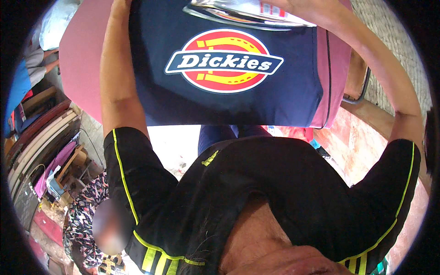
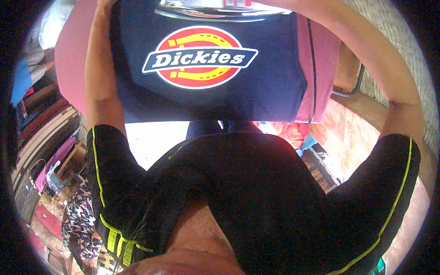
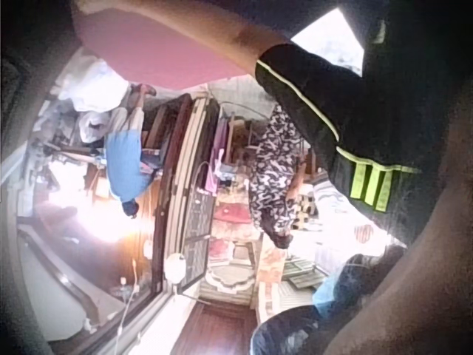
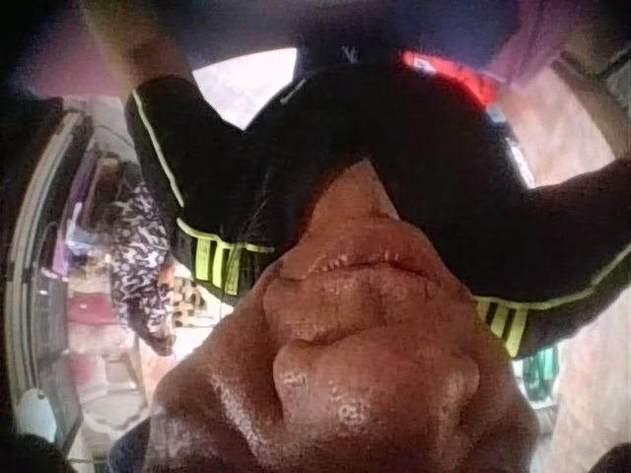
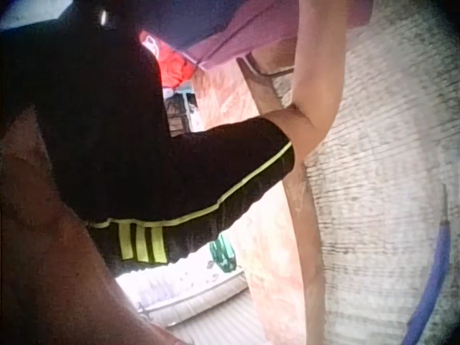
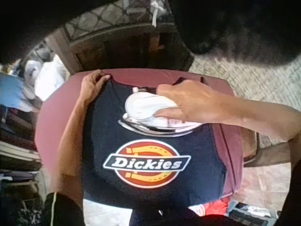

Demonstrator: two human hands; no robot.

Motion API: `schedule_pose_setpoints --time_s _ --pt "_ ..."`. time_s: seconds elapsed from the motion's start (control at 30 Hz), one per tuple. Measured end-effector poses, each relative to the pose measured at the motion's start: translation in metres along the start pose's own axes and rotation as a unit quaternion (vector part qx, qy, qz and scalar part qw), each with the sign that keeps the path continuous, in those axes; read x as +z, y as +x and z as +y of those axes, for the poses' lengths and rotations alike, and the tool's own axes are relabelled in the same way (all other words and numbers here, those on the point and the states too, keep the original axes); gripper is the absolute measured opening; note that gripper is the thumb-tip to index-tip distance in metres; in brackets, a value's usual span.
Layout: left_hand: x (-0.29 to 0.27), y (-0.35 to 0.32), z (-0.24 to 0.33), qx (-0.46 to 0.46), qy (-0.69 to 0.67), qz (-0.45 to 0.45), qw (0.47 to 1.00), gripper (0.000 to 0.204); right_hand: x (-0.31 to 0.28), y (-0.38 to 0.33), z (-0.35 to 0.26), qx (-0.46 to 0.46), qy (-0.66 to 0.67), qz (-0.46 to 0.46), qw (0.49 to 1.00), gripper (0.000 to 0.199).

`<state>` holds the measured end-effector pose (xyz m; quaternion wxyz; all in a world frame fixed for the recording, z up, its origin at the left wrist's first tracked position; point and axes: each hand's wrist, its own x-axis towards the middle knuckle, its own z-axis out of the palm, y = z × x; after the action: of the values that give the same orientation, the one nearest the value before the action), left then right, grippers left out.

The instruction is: The person irons two Dickies t-shirts on a pink ironing board. They first iron a dark blue t-shirt, smoothing it out and using a white iron to press the front and back. Then they switch to a red t-shirt, repeating the same ironing process on both sides.

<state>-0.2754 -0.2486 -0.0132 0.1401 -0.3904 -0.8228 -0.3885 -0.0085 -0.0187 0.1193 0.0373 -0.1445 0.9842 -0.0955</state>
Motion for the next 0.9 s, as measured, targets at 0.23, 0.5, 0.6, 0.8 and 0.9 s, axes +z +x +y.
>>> schedule_pose_setpoints --time_s 0.23,0.5,0.6,0.8,0.9 --pt "-0.007 -0.002 0.002 -0.012 0.02 -0.012 1.0 0.034 -0.008 -0.007 0.004 -0.025 0.009 -0.009 1.0 0.039" --pt "0.001 0.0 -0.002 0.015 0.029 0.008 0.999 0.031 -0.006 0.002 0.002 0.022 0.002 0.0 1.0 0.04" --pt "-0.004 -0.002 0.001 0.004 0.0 0.002 1.0 0.03 -0.005 -0.018 0.013 0.026 0.009 0.022 0.999 0.04" --pt "-0.003 0.0 -0.003 0.04 0.029 0.023 0.999 0.027 -0.012 -0.111 0.025 0.13 0.056 0.1 0.985 0.031" --pt "-0.002 0.0 0.003 0.033 0.002 0.032 0.999 0.026 -0.009 -0.151 0.042 0.183 0.013 0.057 0.981 0.03"
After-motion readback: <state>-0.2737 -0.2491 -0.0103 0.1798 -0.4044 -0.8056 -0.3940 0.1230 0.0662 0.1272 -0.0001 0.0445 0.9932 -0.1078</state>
